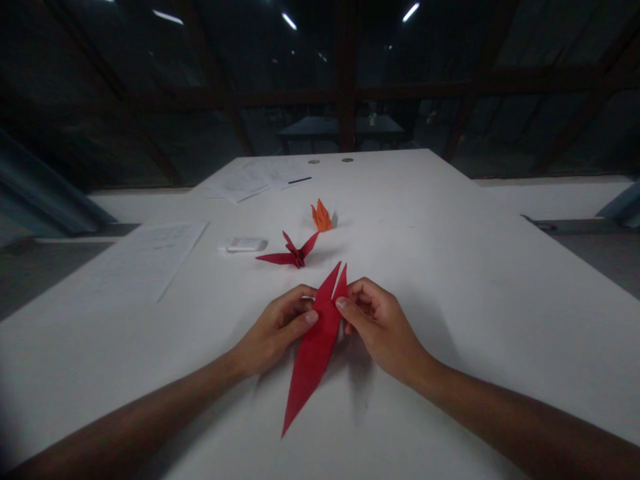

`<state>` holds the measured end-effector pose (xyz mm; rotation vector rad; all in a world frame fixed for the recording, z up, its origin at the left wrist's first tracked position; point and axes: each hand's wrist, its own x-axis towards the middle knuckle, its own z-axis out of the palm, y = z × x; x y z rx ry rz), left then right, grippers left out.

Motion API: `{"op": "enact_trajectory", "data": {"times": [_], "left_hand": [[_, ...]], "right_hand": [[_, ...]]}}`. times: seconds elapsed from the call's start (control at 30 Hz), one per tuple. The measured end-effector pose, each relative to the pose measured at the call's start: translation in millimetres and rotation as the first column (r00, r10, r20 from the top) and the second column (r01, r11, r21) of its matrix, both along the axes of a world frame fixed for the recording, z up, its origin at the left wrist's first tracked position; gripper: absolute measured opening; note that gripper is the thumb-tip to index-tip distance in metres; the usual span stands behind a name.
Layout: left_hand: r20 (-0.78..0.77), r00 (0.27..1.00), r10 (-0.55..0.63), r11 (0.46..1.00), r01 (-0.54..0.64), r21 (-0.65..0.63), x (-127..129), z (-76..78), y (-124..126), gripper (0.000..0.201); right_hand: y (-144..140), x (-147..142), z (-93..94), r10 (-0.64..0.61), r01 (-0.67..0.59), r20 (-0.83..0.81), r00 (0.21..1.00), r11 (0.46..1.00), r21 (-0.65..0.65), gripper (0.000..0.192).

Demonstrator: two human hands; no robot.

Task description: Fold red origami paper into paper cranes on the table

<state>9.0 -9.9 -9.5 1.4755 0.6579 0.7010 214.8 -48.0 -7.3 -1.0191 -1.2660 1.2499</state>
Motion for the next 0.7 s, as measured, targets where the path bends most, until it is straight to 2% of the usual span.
{"op": "enact_trajectory", "data": {"times": [0.13,0.3,0.4,0.5,0.6,0.7], "left_hand": [[0.000,0.999,0.040,0.999,-0.040,-0.028,2.0,1.8,1.1,0.028],[0.031,0.996,0.084,0.995,-0.082,-0.049,2.0,0.4,2.2,0.042],[0.011,0.995,0.101,0.995,-0.101,-0.027,2.7,-0.7,2.6,0.033],[-0.008,0.980,0.198,0.978,-0.198,0.062,3.4,-1.4,2.2,0.022],[-0.039,0.956,0.291,0.940,-0.278,0.196,2.6,-0.5,0.0,0.018],[-0.072,0.964,0.256,0.928,-0.224,0.297,0.7,2.8,-2.0,0.016]], "right_hand": [[1.6,1.0,-2.1,0.039,-0.038,0.013,0.999,0.999,-0.038,0.023],[5.3,3.8,-5.2,0.012,-0.009,0.040,0.999,0.998,-0.057,0.026],[6.6,4.5,-9.5,-0.018,0.020,0.022,1.000,0.998,-0.066,0.026],[6.2,3.2,-14.5,-0.019,0.019,0.006,1.000,0.997,-0.070,0.030],[4.5,0.4,-17.9,0.049,-0.048,0.012,0.999,0.996,-0.077,0.028],[2.8,-1.6,-18.8,0.128,-0.126,0.026,0.991,0.990,-0.068,0.021]]}}
